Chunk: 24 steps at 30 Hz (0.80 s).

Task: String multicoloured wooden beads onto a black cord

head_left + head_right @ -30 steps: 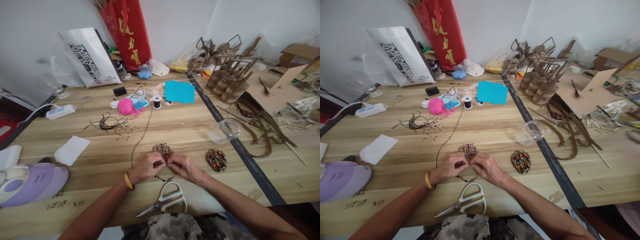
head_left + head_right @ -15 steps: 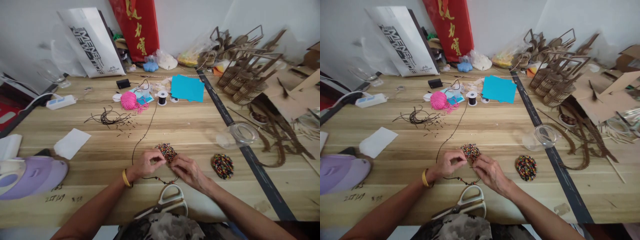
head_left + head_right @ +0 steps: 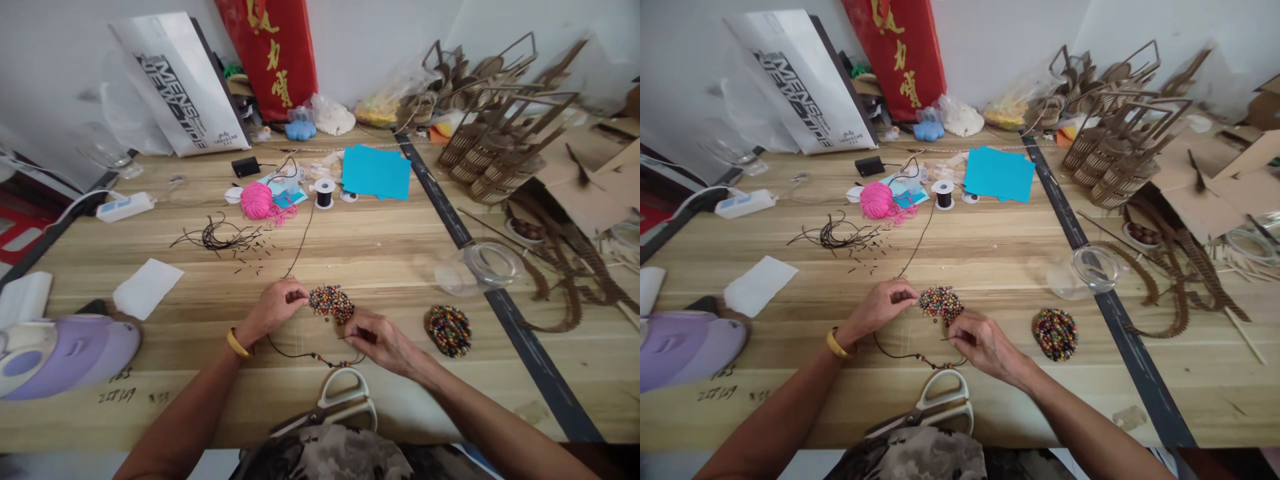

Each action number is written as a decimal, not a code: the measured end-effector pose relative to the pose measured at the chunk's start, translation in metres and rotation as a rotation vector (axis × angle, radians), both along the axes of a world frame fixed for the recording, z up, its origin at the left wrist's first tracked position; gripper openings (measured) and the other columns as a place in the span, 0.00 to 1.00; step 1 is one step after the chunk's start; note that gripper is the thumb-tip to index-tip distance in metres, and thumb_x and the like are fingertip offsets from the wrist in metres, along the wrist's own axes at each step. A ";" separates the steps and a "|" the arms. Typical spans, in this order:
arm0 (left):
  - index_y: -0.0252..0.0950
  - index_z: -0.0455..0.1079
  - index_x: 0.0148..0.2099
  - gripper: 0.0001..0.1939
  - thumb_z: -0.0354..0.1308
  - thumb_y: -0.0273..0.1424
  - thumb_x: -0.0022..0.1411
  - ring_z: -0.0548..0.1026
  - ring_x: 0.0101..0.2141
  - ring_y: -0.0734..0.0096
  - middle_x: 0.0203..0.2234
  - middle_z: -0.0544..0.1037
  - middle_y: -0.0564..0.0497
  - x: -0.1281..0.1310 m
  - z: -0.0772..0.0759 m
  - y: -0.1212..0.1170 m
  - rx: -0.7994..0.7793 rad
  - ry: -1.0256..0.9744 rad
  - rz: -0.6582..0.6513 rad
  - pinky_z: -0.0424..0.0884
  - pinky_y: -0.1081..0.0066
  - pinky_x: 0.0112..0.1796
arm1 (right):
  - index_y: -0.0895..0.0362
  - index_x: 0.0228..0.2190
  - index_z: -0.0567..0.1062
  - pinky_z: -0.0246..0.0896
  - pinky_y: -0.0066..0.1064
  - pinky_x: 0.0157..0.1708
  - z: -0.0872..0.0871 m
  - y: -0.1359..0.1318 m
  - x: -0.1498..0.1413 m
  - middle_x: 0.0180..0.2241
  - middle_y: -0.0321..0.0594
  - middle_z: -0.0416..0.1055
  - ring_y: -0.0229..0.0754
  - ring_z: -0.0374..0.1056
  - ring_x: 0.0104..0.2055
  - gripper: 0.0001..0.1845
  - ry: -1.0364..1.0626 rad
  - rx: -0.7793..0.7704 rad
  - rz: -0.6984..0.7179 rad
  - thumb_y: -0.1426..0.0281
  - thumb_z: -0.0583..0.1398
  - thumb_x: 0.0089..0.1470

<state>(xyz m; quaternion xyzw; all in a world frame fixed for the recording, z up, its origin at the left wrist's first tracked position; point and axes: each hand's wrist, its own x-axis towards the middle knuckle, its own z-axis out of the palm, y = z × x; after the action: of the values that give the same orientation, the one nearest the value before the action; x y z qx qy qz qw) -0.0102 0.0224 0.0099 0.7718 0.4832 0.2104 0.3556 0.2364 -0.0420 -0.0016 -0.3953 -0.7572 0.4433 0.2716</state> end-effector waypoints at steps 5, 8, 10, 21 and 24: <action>0.32 0.74 0.31 0.04 0.58 0.23 0.56 0.70 0.28 0.73 0.26 0.75 0.50 0.003 -0.002 -0.001 0.035 0.050 -0.008 0.65 0.73 0.32 | 0.59 0.27 0.71 0.54 0.24 0.28 0.001 0.001 0.003 0.25 0.34 0.67 0.34 0.61 0.27 0.05 -0.062 -0.037 0.060 0.79 0.58 0.52; 0.32 0.73 0.32 0.03 0.58 0.23 0.56 0.70 0.30 0.71 0.28 0.75 0.49 0.005 -0.001 -0.001 0.048 0.079 -0.012 0.65 0.72 0.34 | 0.59 0.28 0.71 0.54 0.25 0.28 0.000 0.002 0.004 0.26 0.35 0.68 0.34 0.61 0.28 0.04 -0.084 -0.042 0.076 0.77 0.58 0.53; 0.33 0.73 0.32 0.03 0.58 0.23 0.56 0.71 0.31 0.71 0.28 0.75 0.49 0.005 0.000 -0.002 0.063 0.101 -0.018 0.66 0.71 0.35 | 0.59 0.29 0.72 0.54 0.25 0.28 -0.001 0.002 0.004 0.27 0.36 0.68 0.34 0.62 0.28 0.04 -0.083 -0.049 0.078 0.77 0.57 0.53; 0.34 0.74 0.33 0.03 0.59 0.24 0.57 0.73 0.34 0.68 0.30 0.77 0.49 0.008 -0.007 -0.004 0.154 0.139 -0.052 0.67 0.69 0.38 | 0.59 0.28 0.72 0.54 0.24 0.26 -0.003 0.002 0.003 0.25 0.35 0.67 0.34 0.61 0.26 0.04 -0.080 -0.040 0.073 0.75 0.57 0.54; 0.34 0.74 0.32 0.03 0.59 0.24 0.57 0.72 0.32 0.69 0.29 0.77 0.49 0.008 -0.007 -0.004 0.146 0.126 -0.040 0.67 0.70 0.37 | 0.59 0.28 0.72 0.54 0.24 0.26 -0.004 0.003 0.003 0.25 0.35 0.67 0.34 0.61 0.26 0.04 -0.081 -0.036 0.077 0.75 0.57 0.54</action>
<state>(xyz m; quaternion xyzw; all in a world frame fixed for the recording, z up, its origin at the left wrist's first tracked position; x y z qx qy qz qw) -0.0023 0.0182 0.0031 0.8168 0.4727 0.1891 0.2713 0.2393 -0.0389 -0.0056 -0.3882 -0.7740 0.4509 0.2164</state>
